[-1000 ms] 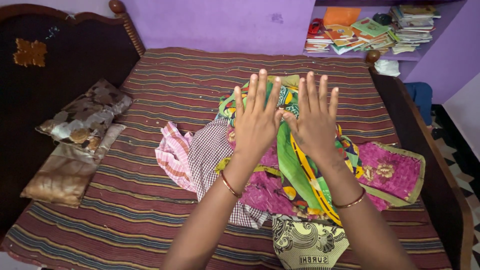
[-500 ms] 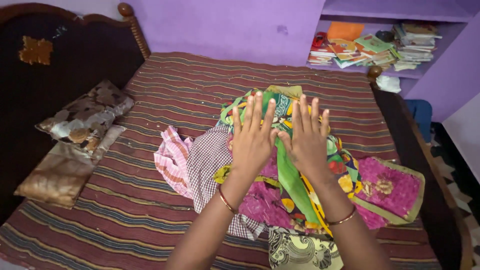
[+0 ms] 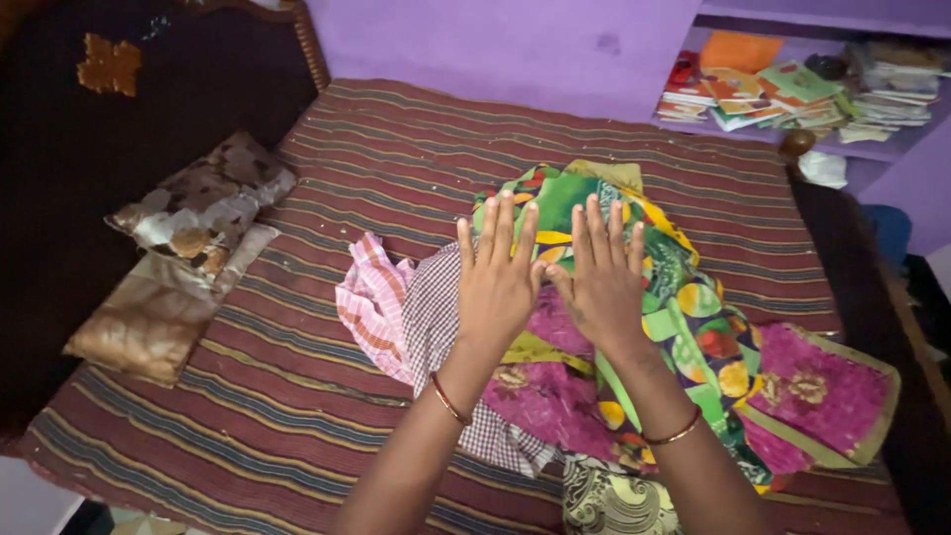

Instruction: The person folds several pieces of cloth on a bed. She picks up a pink checkered cloth, unfolds it, and folds it neatly, placing it on the bed. She repeats the process with a brown checkered cloth and a light blue checkered cloth, stacking them in order.

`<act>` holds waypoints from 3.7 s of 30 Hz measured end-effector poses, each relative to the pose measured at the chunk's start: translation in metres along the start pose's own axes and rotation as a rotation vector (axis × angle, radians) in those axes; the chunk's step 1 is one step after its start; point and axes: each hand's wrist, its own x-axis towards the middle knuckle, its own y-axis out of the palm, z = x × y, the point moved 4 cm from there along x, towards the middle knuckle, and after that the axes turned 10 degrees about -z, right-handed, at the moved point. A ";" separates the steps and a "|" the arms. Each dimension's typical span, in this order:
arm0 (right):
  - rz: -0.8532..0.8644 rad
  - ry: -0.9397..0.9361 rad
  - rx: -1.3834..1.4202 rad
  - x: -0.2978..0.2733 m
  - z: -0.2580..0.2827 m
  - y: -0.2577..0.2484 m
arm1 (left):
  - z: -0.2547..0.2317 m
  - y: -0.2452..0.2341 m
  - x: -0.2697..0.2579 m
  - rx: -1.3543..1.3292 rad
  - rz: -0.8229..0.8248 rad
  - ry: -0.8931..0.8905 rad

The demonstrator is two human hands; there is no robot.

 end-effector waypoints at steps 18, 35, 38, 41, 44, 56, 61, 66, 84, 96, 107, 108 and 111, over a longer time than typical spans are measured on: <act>0.206 0.138 0.090 -0.064 0.103 0.211 | 0.188 0.109 -0.100 -0.059 0.299 -0.122; 0.822 0.341 0.262 -0.279 0.193 0.402 | 0.274 0.243 -0.385 -0.136 0.974 -0.931; 0.776 0.321 0.058 -0.288 0.191 0.410 | 0.263 0.245 -0.399 -0.148 0.972 -0.919; 0.742 0.414 0.111 -0.303 0.173 0.423 | 0.259 0.242 -0.384 -0.138 0.927 -0.861; 0.970 0.897 0.394 -0.329 0.146 0.438 | 0.253 0.222 -0.349 -0.113 0.718 -0.709; 0.233 1.109 1.254 -0.151 0.075 0.290 | 0.194 0.140 -0.123 -0.606 0.518 -0.322; 0.061 0.871 1.287 -0.024 0.063 0.180 | 0.157 0.079 -0.019 -0.874 0.226 -0.388; 0.175 1.193 0.703 0.010 0.038 0.134 | 0.114 0.014 0.078 -0.947 -0.056 -0.371; -0.976 0.444 0.899 0.055 -0.061 -0.108 | 0.131 -0.035 0.074 -0.797 -0.535 -0.663; -0.105 0.612 0.650 0.033 -0.018 -0.020 | 0.005 0.000 0.036 -0.863 -0.036 -0.121; -0.042 0.646 0.042 -0.032 -0.094 0.001 | 0.083 -0.012 0.054 -1.009 -0.259 -0.434; -0.053 0.680 -0.018 -0.044 -0.112 0.006 | 0.101 -0.015 0.055 -1.072 -0.327 -0.517; -0.105 0.759 -0.109 -0.068 -0.145 0.014 | 0.136 -0.024 0.053 -1.292 -0.490 -0.634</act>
